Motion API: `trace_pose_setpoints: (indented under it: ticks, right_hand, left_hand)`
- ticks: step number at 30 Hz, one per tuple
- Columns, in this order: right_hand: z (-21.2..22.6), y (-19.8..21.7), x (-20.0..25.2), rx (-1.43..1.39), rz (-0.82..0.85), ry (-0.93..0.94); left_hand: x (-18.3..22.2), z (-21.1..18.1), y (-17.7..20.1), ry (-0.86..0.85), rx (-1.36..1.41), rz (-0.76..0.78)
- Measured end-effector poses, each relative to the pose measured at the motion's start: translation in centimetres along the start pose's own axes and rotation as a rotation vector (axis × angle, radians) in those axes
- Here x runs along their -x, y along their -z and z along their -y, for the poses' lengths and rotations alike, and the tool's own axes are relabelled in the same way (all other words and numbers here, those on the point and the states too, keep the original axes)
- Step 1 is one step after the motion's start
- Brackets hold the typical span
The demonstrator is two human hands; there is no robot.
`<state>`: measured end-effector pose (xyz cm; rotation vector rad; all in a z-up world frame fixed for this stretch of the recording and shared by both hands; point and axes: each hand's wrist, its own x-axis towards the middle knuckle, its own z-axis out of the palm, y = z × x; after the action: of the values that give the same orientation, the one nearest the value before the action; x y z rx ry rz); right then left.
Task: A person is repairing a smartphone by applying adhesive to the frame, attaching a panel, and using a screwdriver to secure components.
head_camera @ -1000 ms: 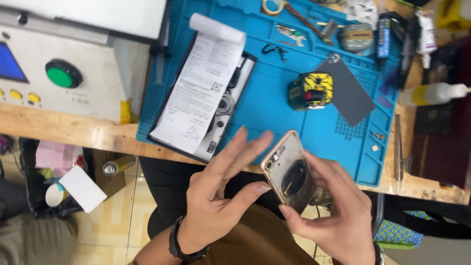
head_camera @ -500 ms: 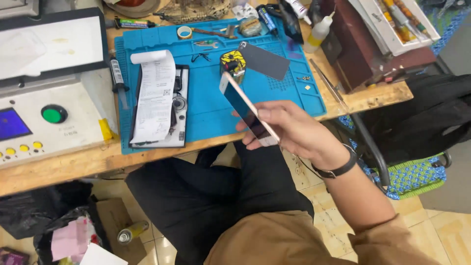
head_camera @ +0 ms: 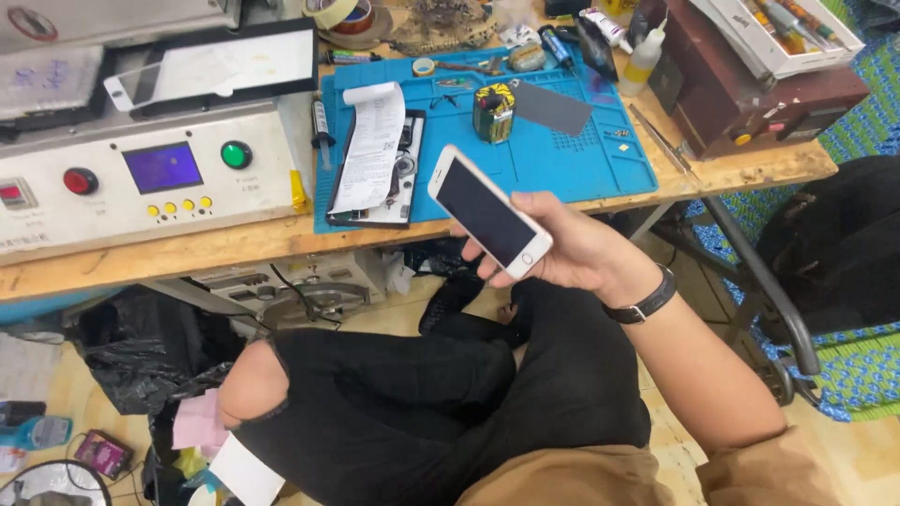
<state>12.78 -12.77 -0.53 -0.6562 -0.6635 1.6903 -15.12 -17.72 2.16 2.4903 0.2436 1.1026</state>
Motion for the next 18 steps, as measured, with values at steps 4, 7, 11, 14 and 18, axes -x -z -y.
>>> trace_pose_setpoints:
  ticks: [4,7,11,14,18]
  right_hand:
    - [0.3,-1.3,1.2,0.188,-0.129,-0.13]
    - [1.6,-3.1,2.4,0.294,-0.215,-0.224]
    - [4.5,-5.7,4.3,0.433,-0.192,-0.251]
    - [5.4,-5.0,5.4,0.376,-0.106,-0.265]
    - [6.5,-3.4,6.4,0.253,-0.097,-0.278]
  left_hand:
    - [-3.8,1.7,1.2,-0.013,-0.105,0.063]
    - [-7.8,4.5,1.6,-0.228,-0.844,0.229]
    - [-10.6,7.0,-1.6,-0.387,-0.969,0.235]
    - [-11.9,7.6,-3.3,-0.474,-0.881,0.3]
    - [-13.2,7.8,-4.9,-0.462,-0.705,0.274]
